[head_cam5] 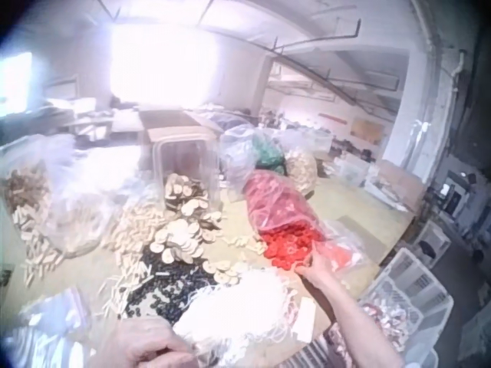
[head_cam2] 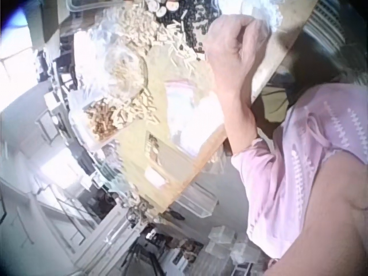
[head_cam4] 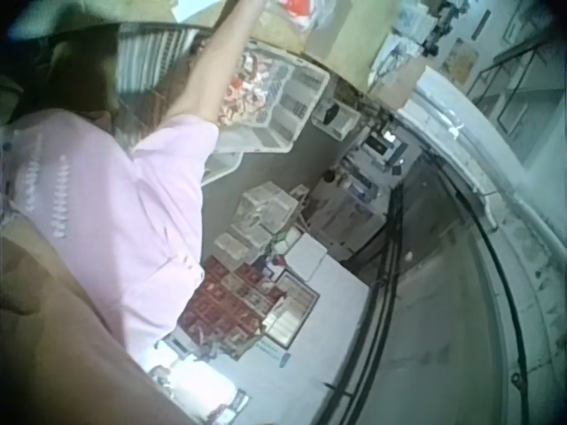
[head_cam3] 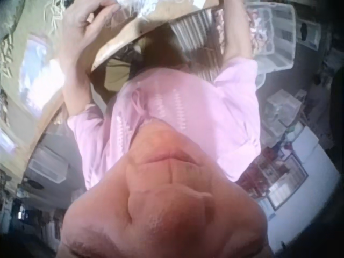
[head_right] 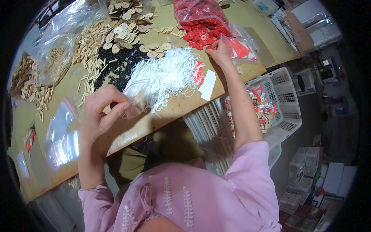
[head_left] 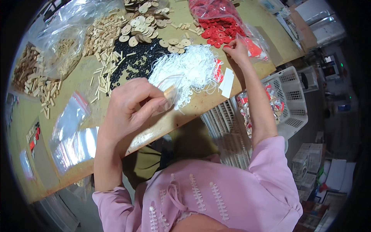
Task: The person assembles small craft kits by picking wooden pegs, black beads, wooden discs, white strings, and red tags from a table and placing them into clear plastic bags. The person then seals the bags and sets them aside.
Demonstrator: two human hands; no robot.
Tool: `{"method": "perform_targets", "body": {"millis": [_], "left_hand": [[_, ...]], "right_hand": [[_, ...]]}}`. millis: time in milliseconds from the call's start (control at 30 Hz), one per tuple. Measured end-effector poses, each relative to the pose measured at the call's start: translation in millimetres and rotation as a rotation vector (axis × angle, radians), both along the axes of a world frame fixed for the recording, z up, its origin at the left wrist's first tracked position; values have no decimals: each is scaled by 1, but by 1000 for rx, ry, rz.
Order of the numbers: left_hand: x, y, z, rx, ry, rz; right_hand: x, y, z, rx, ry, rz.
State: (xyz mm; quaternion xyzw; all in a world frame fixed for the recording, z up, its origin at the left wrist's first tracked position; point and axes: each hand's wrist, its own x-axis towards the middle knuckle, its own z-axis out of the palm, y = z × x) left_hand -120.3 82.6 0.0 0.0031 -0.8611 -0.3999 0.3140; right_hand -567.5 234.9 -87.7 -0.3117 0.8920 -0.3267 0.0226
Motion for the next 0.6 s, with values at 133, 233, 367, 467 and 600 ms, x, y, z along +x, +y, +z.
{"method": "perform_targets", "body": {"millis": [133,233,367,467,600], "left_hand": [[-1,0,0,2,3,38],[-3,-1,-3,-65,-3,49],[-1,-1,-7,-172,46,62],[-5,0,-11,-177,87,37],[-3,-1,-11,-225,95,50]], "right_hand": [[29,1,18,-240,-234,127],[103,2,71,-469,-479,425],[224,-9,136,-433,-460,744],[252,-12,141,-202,-178,926],[259,-10,140,-169,-9,881]]}}
